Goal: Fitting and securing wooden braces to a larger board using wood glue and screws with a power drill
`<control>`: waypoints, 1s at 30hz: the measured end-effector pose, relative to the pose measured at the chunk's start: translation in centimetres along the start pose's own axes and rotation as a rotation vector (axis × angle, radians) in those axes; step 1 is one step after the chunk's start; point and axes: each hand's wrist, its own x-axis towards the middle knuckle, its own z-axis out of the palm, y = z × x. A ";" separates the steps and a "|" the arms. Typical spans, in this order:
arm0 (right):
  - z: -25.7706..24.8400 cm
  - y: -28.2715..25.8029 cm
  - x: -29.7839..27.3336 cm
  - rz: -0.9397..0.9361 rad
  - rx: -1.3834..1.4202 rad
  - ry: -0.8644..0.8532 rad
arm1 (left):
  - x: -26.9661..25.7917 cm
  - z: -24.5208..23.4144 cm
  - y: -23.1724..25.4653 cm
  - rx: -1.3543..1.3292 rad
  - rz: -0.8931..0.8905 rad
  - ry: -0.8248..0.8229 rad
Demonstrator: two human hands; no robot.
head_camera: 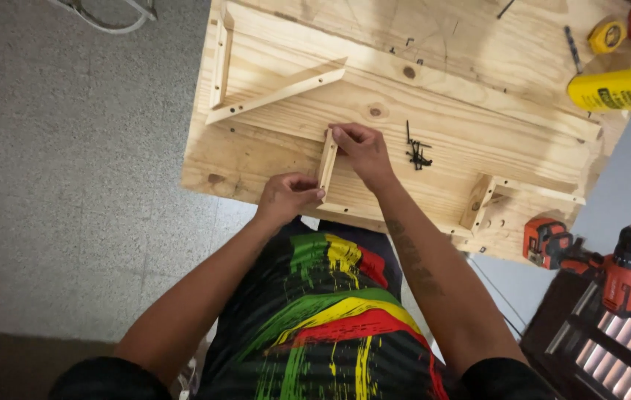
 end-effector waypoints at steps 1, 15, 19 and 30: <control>0.1 -0.1 0.0 0.008 -0.002 0.019 | 0.0 -0.1 0.2 0.006 -0.014 -0.005; -1.2 4.0 1.1 0.054 0.232 -0.023 | 0.1 0.3 -0.3 -0.120 -0.039 -0.018; -1.3 4.5 1.2 0.034 0.257 -0.036 | 0.0 0.3 -0.1 -0.066 -0.024 -0.014; -2.0 1.5 -0.4 -0.065 0.214 -0.105 | 0.1 0.6 1.1 -0.037 0.035 -0.018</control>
